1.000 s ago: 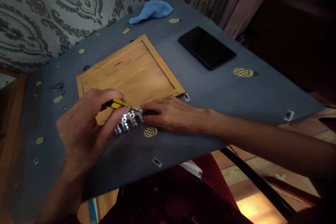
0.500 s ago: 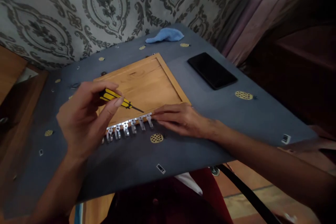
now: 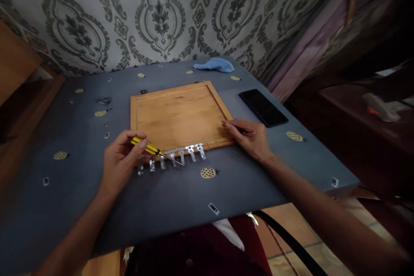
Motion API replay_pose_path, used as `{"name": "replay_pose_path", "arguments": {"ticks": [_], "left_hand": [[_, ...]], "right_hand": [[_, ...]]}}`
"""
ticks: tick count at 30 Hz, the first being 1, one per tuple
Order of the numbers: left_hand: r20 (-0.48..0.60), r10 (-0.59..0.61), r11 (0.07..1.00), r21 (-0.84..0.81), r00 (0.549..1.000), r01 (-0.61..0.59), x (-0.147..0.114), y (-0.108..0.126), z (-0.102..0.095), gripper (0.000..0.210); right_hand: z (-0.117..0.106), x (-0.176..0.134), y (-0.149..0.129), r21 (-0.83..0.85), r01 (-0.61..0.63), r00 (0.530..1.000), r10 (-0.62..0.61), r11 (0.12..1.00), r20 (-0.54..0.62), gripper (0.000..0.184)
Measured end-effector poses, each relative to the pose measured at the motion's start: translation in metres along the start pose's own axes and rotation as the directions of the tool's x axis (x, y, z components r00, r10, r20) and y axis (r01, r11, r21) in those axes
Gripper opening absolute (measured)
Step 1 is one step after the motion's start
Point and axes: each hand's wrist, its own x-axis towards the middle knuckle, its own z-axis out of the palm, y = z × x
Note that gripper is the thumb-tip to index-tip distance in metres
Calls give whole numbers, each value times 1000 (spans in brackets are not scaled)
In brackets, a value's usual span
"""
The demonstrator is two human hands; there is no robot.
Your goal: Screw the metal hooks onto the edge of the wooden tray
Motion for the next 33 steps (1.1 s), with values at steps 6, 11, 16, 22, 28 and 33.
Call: {"name": "replay_pose_path", "arguments": {"ticks": [6,11,16,22,28,33], "left_hand": [[144,329,887,291,933,-358,-12,-4,-11,8],[287,571,660,397,769,-638,-18,-2,-13,9],[344,591,645,342,730,-683,-22,-2,-9,8],[355,589,652,321,726,-687,-21,-6,-8,8],[414,521,719,258,746,-645,-22,-6,-6,5],[358,446,833,168,820,-526,-21,1,-7,4]], "right_hand": [[-3,2,5,0,-153,978,151,988,-142,44],[-5,5,11,66,-245,948,253,967,-191,40],[-6,6,13,134,-283,930,306,950,-203,36],[-7,7,15,171,-303,918,335,938,-210,34],[-7,8,15,169,-315,916,346,934,-202,39],[-8,9,12,126,-302,928,322,945,-189,42]]}}
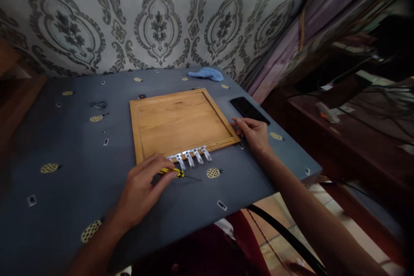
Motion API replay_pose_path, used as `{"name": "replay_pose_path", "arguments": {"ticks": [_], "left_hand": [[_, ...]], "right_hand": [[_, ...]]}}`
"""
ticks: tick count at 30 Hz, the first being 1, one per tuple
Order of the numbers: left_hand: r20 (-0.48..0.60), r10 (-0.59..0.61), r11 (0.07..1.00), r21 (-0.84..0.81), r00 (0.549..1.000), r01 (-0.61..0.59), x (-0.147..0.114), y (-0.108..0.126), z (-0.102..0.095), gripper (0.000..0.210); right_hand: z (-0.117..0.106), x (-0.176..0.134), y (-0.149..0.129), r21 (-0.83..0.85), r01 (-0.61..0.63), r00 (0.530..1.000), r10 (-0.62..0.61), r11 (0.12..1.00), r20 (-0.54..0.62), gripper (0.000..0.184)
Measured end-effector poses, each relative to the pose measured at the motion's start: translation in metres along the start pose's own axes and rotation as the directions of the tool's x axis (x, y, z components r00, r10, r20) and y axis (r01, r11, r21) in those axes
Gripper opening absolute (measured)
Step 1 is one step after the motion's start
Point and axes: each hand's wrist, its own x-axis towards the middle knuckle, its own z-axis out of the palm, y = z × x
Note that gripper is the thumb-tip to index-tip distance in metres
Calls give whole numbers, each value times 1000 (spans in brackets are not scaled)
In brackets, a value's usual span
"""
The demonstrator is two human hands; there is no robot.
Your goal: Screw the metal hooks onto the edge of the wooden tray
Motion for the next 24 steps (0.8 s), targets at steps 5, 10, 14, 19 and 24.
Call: {"name": "replay_pose_path", "arguments": {"ticks": [5,10,14,19,24], "left_hand": [[-167,-267,956,-168,949,240,6,-5,-6,8],[-220,-369,927,-156,903,341,12,-20,-3,17],[-124,-272,961,16,954,276,25,-29,1,15],[63,-172,973,167,983,160,45,-41,6,10],[153,-136,957,277,979,90,57,-57,14,13]], "right_hand": [[-1,-1,0,-64,55,998,-55,996,11,44],[0,-8,-3,-125,154,988,-156,980,-6,40],[-2,-15,-11,-160,272,962,-271,949,33,34],[-2,-13,-20,-127,410,905,-386,903,178,27],[14,-2,-27,-65,538,786,-473,840,398,28]]}}
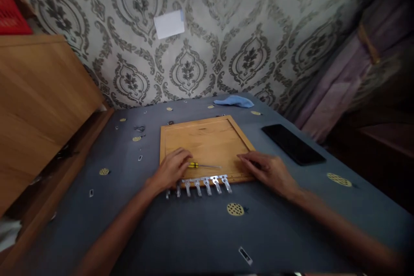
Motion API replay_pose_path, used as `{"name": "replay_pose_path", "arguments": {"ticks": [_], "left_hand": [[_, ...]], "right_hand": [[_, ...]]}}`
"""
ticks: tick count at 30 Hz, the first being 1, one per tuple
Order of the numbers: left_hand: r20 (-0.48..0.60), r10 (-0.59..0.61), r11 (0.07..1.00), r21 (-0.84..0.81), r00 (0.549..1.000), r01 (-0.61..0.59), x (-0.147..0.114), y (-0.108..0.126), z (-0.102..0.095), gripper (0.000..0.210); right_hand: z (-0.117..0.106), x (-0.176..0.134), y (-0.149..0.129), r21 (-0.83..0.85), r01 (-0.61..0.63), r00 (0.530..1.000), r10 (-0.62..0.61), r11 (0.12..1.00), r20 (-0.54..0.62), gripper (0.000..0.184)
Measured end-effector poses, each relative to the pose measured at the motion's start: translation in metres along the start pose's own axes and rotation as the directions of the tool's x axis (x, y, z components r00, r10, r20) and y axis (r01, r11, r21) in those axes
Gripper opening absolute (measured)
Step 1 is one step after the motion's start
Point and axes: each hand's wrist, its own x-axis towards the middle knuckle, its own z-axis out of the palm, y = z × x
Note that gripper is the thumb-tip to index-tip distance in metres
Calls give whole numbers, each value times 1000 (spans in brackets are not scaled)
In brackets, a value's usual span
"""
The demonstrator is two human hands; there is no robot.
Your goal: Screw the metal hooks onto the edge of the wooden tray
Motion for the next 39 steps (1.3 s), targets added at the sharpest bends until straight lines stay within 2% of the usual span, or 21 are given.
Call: {"name": "replay_pose_path", "arguments": {"ticks": [3,5,9,11,13,15,17,19,22,31,39], "left_hand": [[3,13,998,58,1000,-13,4,-5,1,13],[-13,5,996,94,1000,-4,6,-11,-5,10],[-142,-87,977,182,986,112,7,-42,-37,20],[-264,-167,946,229,950,230,4,-69,-58,26],[-399,-236,896,263,886,357,-2,-98,-76,31],[-506,-279,841,282,816,462,-11,-124,-88,34],[-556,-307,797,294,772,528,-21,-144,-93,35],[-561,-327,770,308,760,559,-28,-157,-92,36],[-544,-344,753,328,765,571,-29,-168,-89,35],[-561,-317,762,329,765,558,1,-185,-92,37],[-584,-359,763,266,728,589,4,-204,-95,36]], "right_hand": [[11,14,-6,-8,78,987,-76,997,141,32],[20,23,-12,13,104,977,-105,994,187,34],[30,35,-21,38,103,972,-109,994,208,39],[30,38,-23,54,85,978,-94,995,187,39],[28,39,-23,83,42,984,-55,996,168,37],[25,39,-23,107,-3,986,-15,994,165,35],[23,39,-22,119,-22,985,1,993,172,36],[23,38,-20,121,-24,982,0,992,188,38],[25,37,-18,125,-26,978,-1,992,207,40],[25,36,-16,130,-19,979,-8,991,203,40],[25,36,-15,117,-18,974,-9,993,226,46]]}}
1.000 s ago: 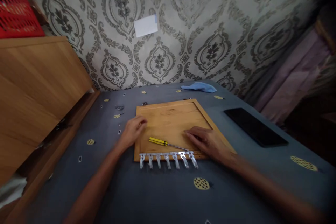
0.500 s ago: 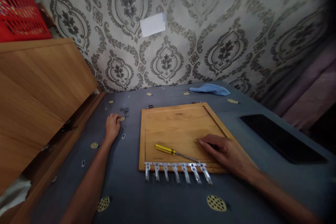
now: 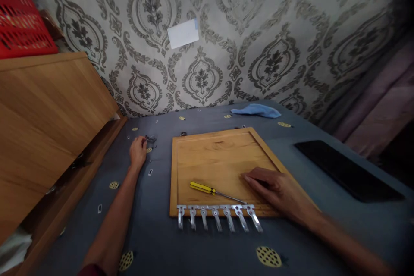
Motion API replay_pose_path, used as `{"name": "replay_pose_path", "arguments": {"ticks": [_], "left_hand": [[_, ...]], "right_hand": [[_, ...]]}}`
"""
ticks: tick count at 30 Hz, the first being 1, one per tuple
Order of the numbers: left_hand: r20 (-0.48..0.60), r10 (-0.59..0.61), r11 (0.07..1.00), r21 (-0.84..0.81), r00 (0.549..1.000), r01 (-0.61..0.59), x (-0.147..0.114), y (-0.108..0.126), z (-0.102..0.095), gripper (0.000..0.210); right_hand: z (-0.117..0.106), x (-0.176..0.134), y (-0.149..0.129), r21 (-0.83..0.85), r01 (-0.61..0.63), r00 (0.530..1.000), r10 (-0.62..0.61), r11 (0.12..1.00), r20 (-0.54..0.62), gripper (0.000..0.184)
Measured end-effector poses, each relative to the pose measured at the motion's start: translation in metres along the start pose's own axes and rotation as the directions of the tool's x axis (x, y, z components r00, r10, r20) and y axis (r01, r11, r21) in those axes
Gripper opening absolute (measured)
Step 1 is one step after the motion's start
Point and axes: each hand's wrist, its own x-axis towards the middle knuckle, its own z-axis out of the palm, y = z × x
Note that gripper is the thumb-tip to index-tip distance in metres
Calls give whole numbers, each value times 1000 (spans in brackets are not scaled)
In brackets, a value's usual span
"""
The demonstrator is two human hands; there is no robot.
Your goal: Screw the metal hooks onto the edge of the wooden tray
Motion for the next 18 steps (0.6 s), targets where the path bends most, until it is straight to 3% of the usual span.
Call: {"name": "replay_pose_path", "arguments": {"ticks": [9,18], "left_hand": [[6,-26,977,-211,1000,27,4,-22,5,37],[191,40,918,-395,981,40,3,-40,-8,37]], "right_hand": [[-1,1,-1,-12,-31,998,32,999,52,55],[1,1,2,-15,-23,998,23,1000,56,53]]}}
